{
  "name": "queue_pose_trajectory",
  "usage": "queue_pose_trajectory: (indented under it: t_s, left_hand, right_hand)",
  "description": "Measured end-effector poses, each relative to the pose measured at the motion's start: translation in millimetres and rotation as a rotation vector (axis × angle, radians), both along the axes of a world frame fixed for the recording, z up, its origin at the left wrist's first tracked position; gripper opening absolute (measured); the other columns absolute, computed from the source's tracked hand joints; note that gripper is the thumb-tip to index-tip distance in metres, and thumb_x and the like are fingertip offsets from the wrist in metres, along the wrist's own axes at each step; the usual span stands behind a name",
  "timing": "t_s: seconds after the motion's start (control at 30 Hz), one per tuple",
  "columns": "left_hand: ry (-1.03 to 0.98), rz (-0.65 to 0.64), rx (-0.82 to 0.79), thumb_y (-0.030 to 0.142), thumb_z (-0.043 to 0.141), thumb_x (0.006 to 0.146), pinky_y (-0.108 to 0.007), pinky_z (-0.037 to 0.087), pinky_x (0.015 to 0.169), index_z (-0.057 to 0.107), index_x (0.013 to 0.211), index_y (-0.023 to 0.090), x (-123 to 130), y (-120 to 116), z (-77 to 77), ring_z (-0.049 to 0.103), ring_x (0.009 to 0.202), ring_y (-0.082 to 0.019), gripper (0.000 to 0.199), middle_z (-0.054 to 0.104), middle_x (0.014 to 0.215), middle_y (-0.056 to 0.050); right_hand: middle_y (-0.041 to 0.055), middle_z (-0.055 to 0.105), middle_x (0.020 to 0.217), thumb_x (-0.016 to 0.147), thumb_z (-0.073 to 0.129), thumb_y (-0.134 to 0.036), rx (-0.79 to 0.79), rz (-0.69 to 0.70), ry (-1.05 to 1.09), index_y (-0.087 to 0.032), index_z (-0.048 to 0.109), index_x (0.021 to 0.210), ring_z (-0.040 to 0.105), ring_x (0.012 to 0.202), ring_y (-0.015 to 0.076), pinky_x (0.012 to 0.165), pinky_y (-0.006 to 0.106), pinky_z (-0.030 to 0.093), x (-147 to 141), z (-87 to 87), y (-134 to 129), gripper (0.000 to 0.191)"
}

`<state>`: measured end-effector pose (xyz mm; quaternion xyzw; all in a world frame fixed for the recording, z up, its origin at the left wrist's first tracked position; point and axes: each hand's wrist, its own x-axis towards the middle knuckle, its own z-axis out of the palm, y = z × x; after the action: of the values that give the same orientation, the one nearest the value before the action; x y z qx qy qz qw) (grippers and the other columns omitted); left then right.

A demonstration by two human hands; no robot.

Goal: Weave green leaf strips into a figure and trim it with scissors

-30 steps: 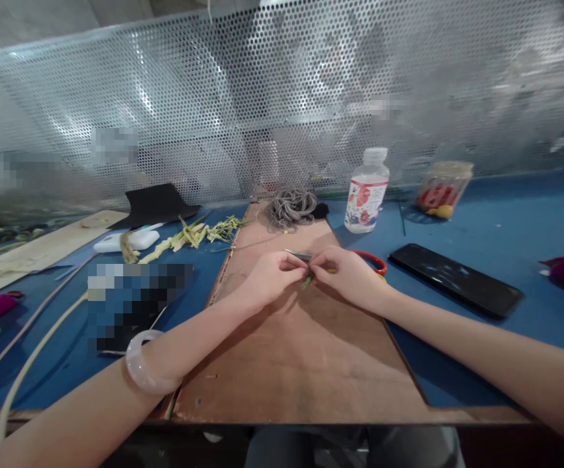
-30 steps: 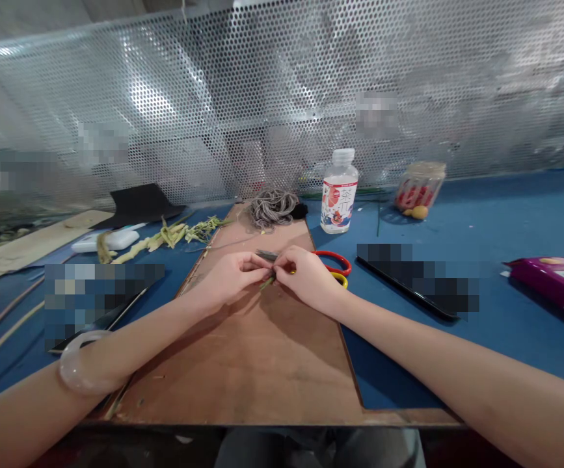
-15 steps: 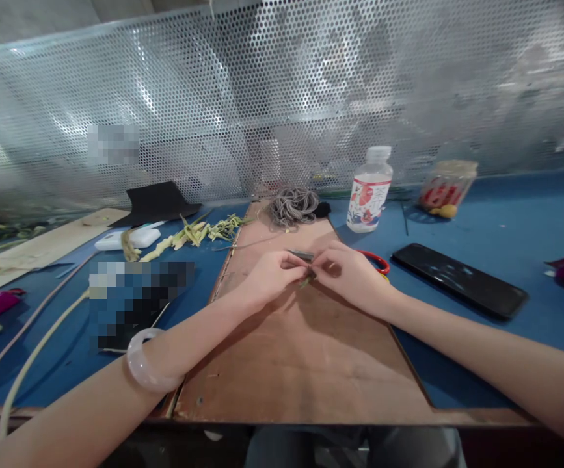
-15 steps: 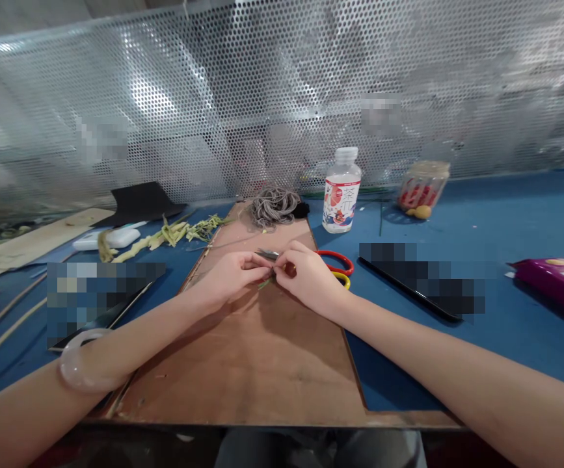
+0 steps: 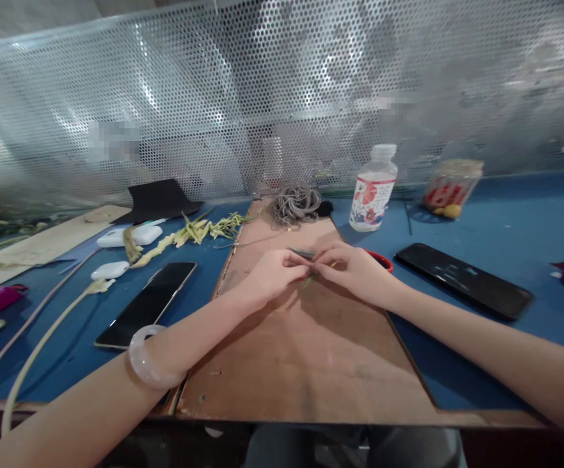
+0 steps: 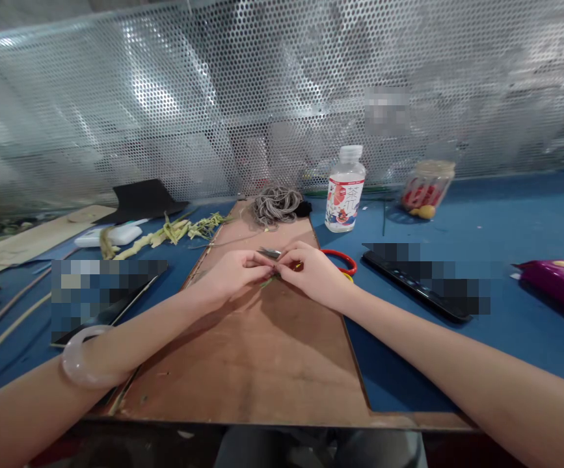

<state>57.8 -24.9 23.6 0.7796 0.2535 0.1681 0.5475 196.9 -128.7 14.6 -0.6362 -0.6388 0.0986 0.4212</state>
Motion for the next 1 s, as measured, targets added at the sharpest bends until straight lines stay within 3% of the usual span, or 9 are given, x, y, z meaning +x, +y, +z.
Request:
queue_pose_trajectory:
  t_s: [0.33, 0.63, 1.0]
  left_hand:
    - [-0.005, 0.011, 0.002, 0.020, 0.062, 0.068, -0.025, 0.045, 0.067, 0.063, 0.081, 0.012, -1.3, 0.0, 0.1, 0.060, 0.070, -0.013, 0.016, 0.067, 0.079, -0.008]
    - [-0.025, -0.028, 0.000, 0.020, 0.061, 0.068, -0.023, 0.044, 0.064, 0.064, 0.079, 0.011, -1.6, 0.5, -0.4, 0.058, 0.066, -0.011, 0.014, 0.065, 0.072, -0.006]
    - [-0.006, -0.021, 0.011, 0.020, 0.061, 0.068, -0.023, 0.044, 0.065, 0.064, 0.082, 0.011, -2.8, -0.4, 2.9, 0.059, 0.068, -0.012, 0.016, 0.066, 0.076, -0.007]
  right_hand:
    - [0.0037, 0.060, 0.091, 0.074, 0.056, -0.023, -0.042, 0.019, 0.079, -0.018, 0.065, 0.073, 0.058, 0.077, 0.0137, 0.070, 0.027, 0.048, 3.4, -5.8, 4.0, 0.010]
    - [0.0034, 0.062, 0.088, 0.076, 0.054, -0.024, -0.074, -0.005, 0.062, -0.018, 0.065, 0.073, 0.058, 0.079, 0.0150, 0.070, 0.027, 0.046, 3.9, -1.6, 3.3, 0.014]
    - [0.0034, 0.061, 0.092, 0.074, 0.056, -0.027, -0.104, 0.012, 0.053, -0.018, 0.064, 0.074, 0.058, 0.077, 0.0146, 0.069, 0.026, 0.047, 3.9, 0.0, 2.4, 0.012]
